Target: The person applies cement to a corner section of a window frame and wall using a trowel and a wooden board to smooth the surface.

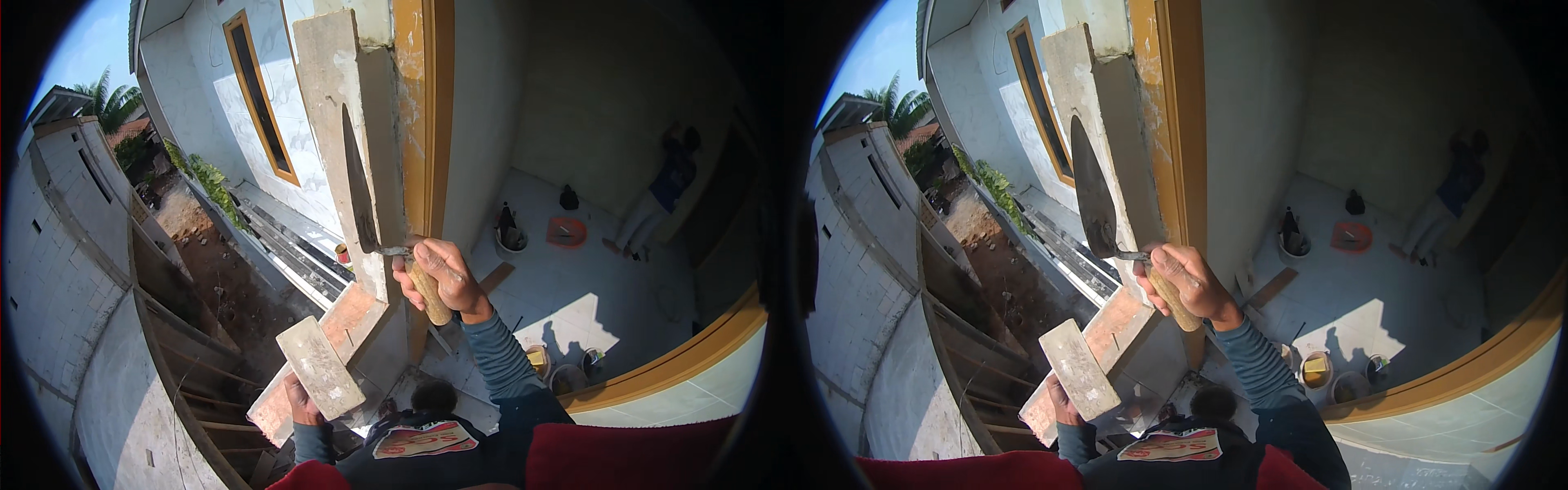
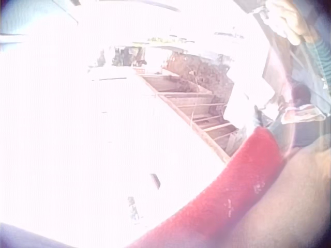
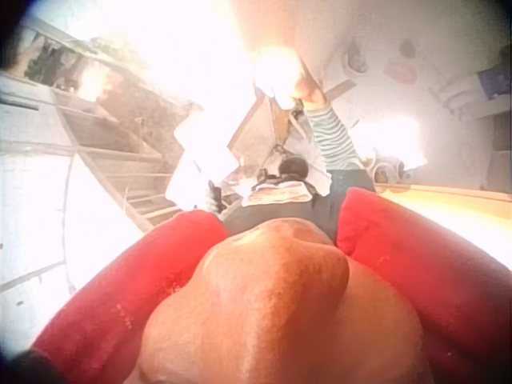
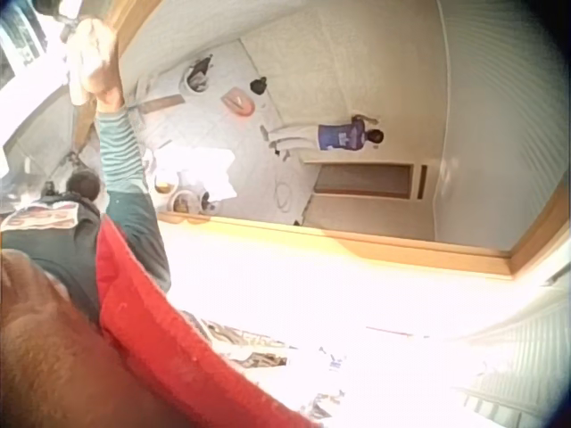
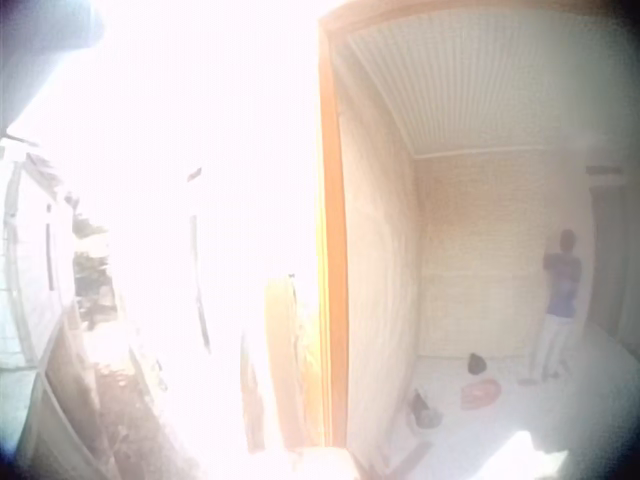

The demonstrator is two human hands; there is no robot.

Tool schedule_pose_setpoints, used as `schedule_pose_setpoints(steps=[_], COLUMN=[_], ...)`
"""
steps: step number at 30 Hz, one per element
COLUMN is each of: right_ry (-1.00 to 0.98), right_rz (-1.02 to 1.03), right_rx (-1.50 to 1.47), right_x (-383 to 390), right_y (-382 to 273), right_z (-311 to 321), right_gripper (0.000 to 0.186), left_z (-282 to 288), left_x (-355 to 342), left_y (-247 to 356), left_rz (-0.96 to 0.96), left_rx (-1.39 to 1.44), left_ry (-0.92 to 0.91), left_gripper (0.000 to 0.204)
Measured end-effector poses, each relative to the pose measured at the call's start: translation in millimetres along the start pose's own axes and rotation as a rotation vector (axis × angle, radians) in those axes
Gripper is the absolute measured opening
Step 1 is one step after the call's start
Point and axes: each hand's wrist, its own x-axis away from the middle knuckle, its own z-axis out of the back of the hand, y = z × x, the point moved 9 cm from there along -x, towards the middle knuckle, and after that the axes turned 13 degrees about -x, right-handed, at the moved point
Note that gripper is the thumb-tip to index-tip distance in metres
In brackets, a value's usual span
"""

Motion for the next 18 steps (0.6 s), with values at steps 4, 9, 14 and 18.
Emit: schedule_pose_setpoints(steps=[4,9,14,18], right_ry=[0.004,0.006,0.080,0.045], right_rz=[-0.149,-0.337,-0.575,-0.760], right_rx=[-0.048,0.048,0.242,0.194], right_x=[53,120,187,233], right_y=[34,81,89,91], right_z=[15,35,60,73], right_gripper=[0.043,0.046,0.042,0.044], left_z=[-21,-57,-58,-96], left_x=[-10,-12,-28,-68], left_y=[-26,-77,-115,-76], left_rz=[0.097,0.283,0.235,0.057], left_rx=[-0.045,-0.059,-0.453,-0.077], left_ry=[-0.003,-0.084,-0.059,-0.238], left_gripper=[0.044,0.045,0.053,0.054])
